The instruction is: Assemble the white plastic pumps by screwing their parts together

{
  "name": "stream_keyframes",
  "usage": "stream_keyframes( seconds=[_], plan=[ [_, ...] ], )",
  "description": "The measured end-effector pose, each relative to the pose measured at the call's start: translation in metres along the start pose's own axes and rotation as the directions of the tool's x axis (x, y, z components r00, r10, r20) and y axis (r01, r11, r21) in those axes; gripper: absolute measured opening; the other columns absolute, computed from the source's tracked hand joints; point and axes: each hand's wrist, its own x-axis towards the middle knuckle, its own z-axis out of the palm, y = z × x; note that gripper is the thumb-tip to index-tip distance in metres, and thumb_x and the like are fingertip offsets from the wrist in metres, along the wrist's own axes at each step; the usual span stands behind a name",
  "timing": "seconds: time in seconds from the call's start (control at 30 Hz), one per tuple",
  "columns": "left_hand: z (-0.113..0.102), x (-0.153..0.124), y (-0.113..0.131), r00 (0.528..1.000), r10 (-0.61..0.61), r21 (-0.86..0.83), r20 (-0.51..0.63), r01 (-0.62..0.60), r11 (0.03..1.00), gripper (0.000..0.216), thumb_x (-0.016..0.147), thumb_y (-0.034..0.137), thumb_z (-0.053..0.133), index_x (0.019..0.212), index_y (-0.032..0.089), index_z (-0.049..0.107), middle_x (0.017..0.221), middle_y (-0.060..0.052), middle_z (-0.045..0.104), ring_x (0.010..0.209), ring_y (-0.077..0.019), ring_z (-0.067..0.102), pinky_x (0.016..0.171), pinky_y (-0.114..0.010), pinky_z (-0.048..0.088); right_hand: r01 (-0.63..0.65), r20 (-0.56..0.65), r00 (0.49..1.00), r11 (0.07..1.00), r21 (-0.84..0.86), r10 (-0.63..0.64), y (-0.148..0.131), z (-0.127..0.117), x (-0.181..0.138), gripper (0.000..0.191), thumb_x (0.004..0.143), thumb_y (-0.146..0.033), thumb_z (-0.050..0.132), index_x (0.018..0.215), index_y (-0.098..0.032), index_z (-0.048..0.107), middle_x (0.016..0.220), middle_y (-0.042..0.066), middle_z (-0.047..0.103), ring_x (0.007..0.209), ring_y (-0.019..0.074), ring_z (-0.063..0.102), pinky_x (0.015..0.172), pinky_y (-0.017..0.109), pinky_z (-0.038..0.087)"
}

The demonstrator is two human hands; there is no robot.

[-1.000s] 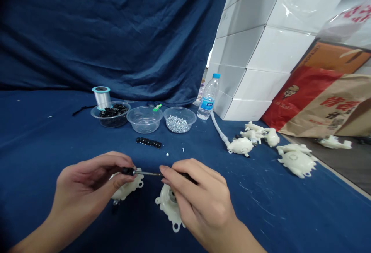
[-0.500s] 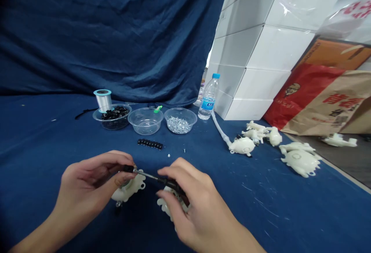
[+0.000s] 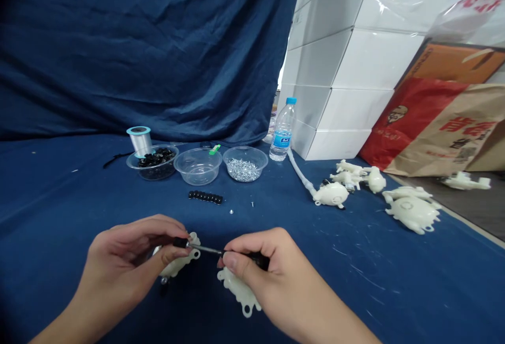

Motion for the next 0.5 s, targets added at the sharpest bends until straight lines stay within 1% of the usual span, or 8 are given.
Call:
stream_keyframes(
  seconds=[0.07,0.13,0.17,0.23,0.3,0.33,0.4,0.5],
  plan=[
    [-0.001,0.000,0.000,1.000,-0.026,-0.007,0.000,0.026,1.000,0.024,0.077,0.005,0.073,0.082,0.028,0.076,0.082,0.005,0.073,0.072,-0.0094,0.069,0.064,-0.013,0.055,-0.022,-0.038,0.999,1.000,-0.001,0.022,0.003,-0.002,0.000,0.011,0.091,-0.024,0.063,0.099,-0.022,0.071,0.073,0.000,0.069,0.059,0.0145,0.066,0.049,0.022,0.054],
    [-0.001,0.001,0.001,0.998,-0.059,-0.023,0.007,0.059,0.998,0.019,0.078,0.009,0.073,0.082,0.028,0.075,0.081,0.004,0.073,0.069,-0.0097,0.069,0.061,-0.013,0.055,0.103,-0.130,0.985,0.990,-0.095,-0.115,0.005,-0.003,-0.001,0.016,0.088,-0.017,0.066,0.102,-0.023,0.069,0.079,0.000,0.067,0.062,0.0137,0.065,0.053,0.022,0.054],
    [0.000,0.001,0.001,0.997,-0.072,-0.031,0.008,0.073,0.997,0.017,0.079,0.011,0.073,0.082,0.028,0.075,0.081,0.004,0.073,0.069,-0.0099,0.069,0.060,-0.013,0.055,0.195,-0.163,0.961,0.966,-0.168,-0.222,0.006,-0.003,-0.001,0.017,0.088,-0.013,0.064,0.102,-0.022,0.069,0.081,0.001,0.066,0.064,0.0138,0.065,0.054,0.023,0.053],
    [0.001,0.001,0.002,0.997,-0.081,-0.044,0.007,0.081,0.996,0.015,0.079,0.013,0.074,0.082,0.028,0.075,0.080,0.004,0.073,0.069,-0.0104,0.069,0.060,-0.013,0.056,0.376,-0.181,0.877,0.871,-0.315,-0.444,0.006,-0.003,-0.002,0.021,0.090,-0.008,0.059,0.103,-0.020,0.070,0.082,0.003,0.068,0.065,0.0152,0.065,0.055,0.026,0.052],
    [0.002,0.000,0.002,0.996,-0.085,-0.047,0.002,0.085,0.995,0.016,0.078,0.013,0.075,0.081,0.028,0.076,0.080,0.004,0.074,0.070,-0.0105,0.070,0.063,-0.013,0.057,0.456,-0.181,0.803,0.781,-0.426,-0.568,0.005,-0.001,-0.003,0.024,0.089,-0.005,0.058,0.105,-0.018,0.070,0.079,0.005,0.069,0.065,0.0172,0.065,0.056,0.028,0.053],
    [0.003,-0.001,0.002,0.996,-0.089,-0.045,0.002,0.089,0.995,0.017,0.078,0.012,0.075,0.081,0.029,0.076,0.080,0.004,0.075,0.071,-0.0106,0.071,0.064,-0.012,0.057,0.456,-0.185,0.794,0.769,-0.448,-0.579,0.004,0.000,-0.003,0.022,0.089,-0.005,0.057,0.101,-0.018,0.070,0.077,0.005,0.070,0.063,0.0175,0.065,0.055,0.029,0.053],
    [0.003,-0.001,0.003,0.997,-0.074,-0.037,0.008,0.074,0.997,0.020,0.078,0.010,0.074,0.081,0.029,0.077,0.081,0.005,0.076,0.072,-0.0104,0.072,0.065,-0.012,0.058,0.394,-0.214,0.837,0.826,-0.403,-0.504,0.001,0.001,-0.003,0.019,0.091,-0.008,0.055,0.089,-0.019,0.071,0.070,0.004,0.069,0.057,0.0165,0.063,0.050,0.027,0.051],
    [0.000,0.000,0.006,1.000,0.014,0.025,0.012,-0.014,1.000,0.022,0.077,0.008,0.075,0.080,0.030,0.077,0.081,0.005,0.076,0.071,-0.0115,0.073,0.065,-0.014,0.058,0.193,-0.130,0.968,0.966,-0.173,-0.217,-0.004,0.002,-0.004,0.033,0.098,-0.020,0.050,0.071,-0.021,0.069,0.057,0.000,0.064,0.046,0.0134,0.059,0.038,0.022,0.044]
  ],
)
